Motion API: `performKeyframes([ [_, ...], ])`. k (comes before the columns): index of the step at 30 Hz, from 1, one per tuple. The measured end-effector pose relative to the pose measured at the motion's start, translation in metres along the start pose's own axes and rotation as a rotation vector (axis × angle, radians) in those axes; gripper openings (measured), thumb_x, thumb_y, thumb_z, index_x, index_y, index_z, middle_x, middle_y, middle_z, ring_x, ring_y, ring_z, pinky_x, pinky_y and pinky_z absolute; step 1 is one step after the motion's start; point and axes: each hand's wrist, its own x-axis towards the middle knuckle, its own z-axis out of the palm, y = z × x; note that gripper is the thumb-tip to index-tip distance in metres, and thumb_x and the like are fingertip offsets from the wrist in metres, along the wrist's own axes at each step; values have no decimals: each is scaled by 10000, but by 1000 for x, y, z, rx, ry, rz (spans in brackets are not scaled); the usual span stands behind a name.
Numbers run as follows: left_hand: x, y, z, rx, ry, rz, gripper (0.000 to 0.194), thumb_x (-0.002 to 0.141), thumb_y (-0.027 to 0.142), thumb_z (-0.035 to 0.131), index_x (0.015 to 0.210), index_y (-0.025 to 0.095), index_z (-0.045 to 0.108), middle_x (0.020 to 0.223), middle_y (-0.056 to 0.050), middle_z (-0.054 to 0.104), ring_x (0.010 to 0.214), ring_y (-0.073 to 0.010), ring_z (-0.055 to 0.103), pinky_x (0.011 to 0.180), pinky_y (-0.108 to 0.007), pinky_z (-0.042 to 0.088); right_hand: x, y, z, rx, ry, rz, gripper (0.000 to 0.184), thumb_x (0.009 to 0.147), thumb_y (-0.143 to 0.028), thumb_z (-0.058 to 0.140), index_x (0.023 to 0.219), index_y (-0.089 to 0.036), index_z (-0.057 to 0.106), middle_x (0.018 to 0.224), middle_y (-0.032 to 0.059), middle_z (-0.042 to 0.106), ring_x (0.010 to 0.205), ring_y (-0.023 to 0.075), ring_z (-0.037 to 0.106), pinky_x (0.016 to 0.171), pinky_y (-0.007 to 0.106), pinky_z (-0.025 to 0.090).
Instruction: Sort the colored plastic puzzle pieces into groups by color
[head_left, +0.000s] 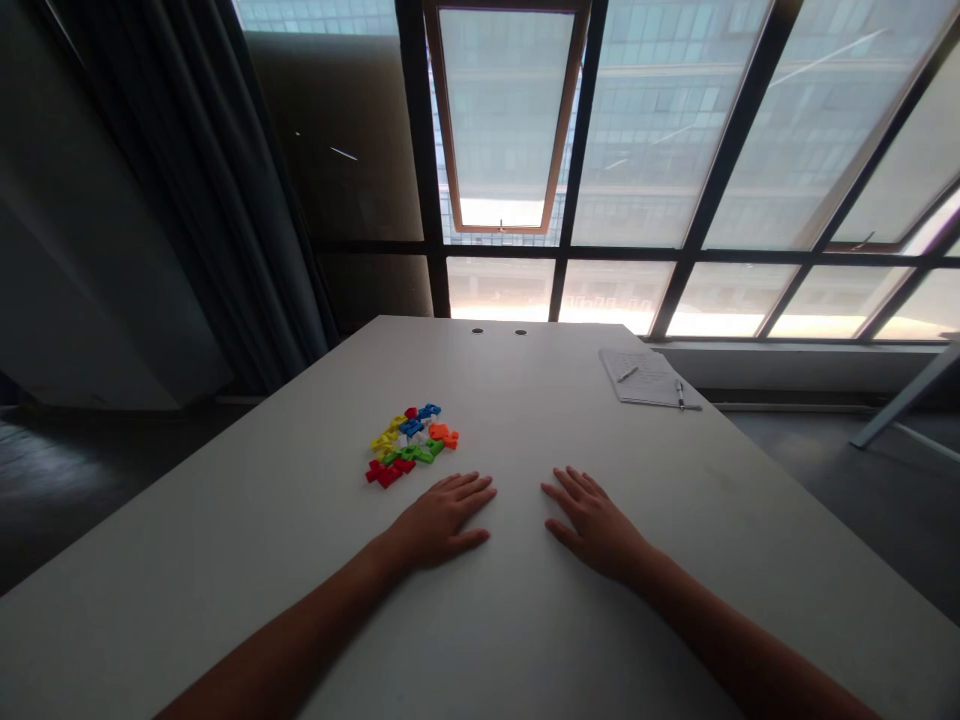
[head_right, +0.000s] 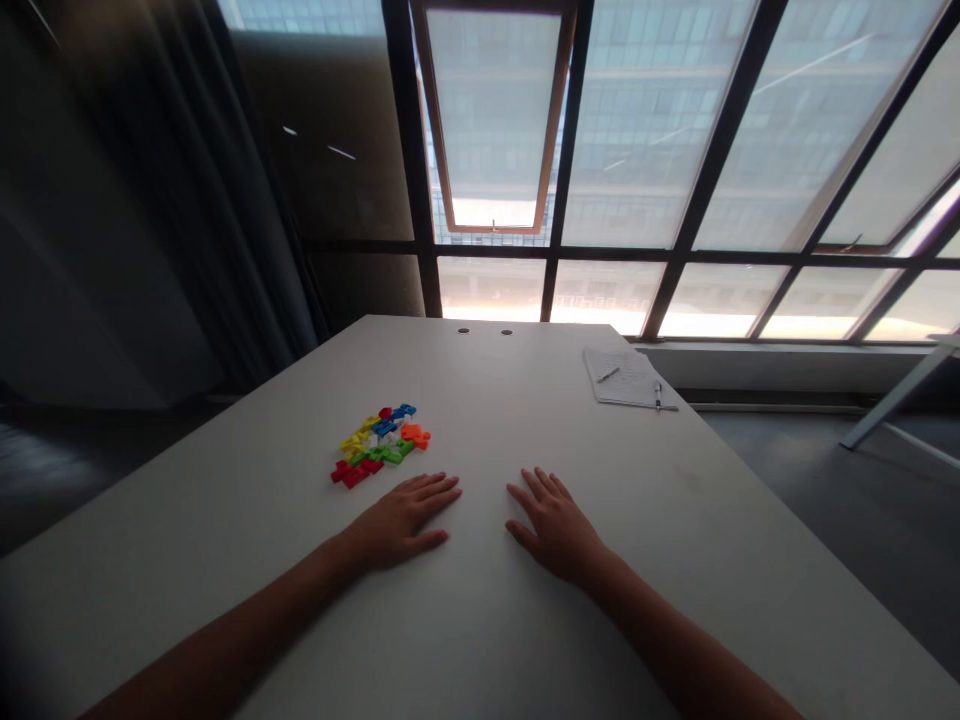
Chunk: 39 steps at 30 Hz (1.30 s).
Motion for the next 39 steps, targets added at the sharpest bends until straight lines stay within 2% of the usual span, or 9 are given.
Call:
performKeyframes([
  [8,-1,3,-5,33,5,8,630,1031,589,569,1595,311,532,1637,-62,523,1519,-298,485,1287,-518,361,-1,1,1,-47,-26,-6,589,1058,-541,545,1555,-228,588,1672,167,445,1586,377,356,1298,619,288],
  [12,1,-32,-28,154,197,-114,433,1055,468,544,1431,312,690,1515,-54,654,1458,-298,553,1306,-573,308,0,2,1,-67,-40,-11,603,1067,-562,515,1564,-226,578,1679,168,435,1591,376,345,1301,619,279],
  [14,3,-54,-44,202,314,-268,465,1049,480,537,1436,266,680,1498,-100,663,1440,-310,568,1278,-578,355,0,1,1,-65,-45,-17,600,1070,-556,514,1570,-228,571,1681,167,432,1593,371,341,1302,616,279],
  [17,4,-66,-57,200,342,-309,536,1040,541,534,1467,237,647,1515,-121,646,1430,-313,579,1259,-555,395,0,1,2,-64,-32,-23,583,1068,-533,534,1561,-226,581,1671,170,446,1587,373,353,1297,619,295],
  [23,-14,8,-22,48,149,-45,783,1033,658,510,1667,212,397,1660,-127,486,1547,-303,446,1283,-504,386,-1,-5,-3,-69,29,-97,519,1082,-398,527,1526,-137,596,1581,211,549,1522,360,470,1269,619,368],
  [27,-18,46,1,52,74,110,1100,950,787,544,1747,174,95,1760,-173,244,1626,-346,264,1339,-528,257,-5,-23,-17,-75,87,-217,683,1088,-472,510,1629,-63,431,1674,236,404,1616,359,281,1306,610,307],
  [31,-4,44,4,58,26,120,1178,913,856,518,1744,141,87,1769,-197,170,1641,-360,198,1350,-533,197,-12,-35,-25,-98,-20,-265,940,1036,-650,542,1695,-42,258,1756,234,159,1654,375,52,1332,626,206],
  [35,4,32,7,33,-59,96,1057,946,833,486,1727,166,235,1751,-190,245,1624,-354,265,1335,-529,231,-13,-33,-22,-87,-271,-181,1083,991,-783,498,1690,0,231,1746,262,109,1649,389,62,1343,600,161],
  [39,4,30,10,14,-90,49,967,972,806,470,1703,190,327,1747,-162,272,1616,-340,295,1329,-516,252,-10,-31,-21,-60,-326,-113,1081,982,-811,477,1693,-28,254,1748,239,118,1654,366,84,1355,561,118],
])
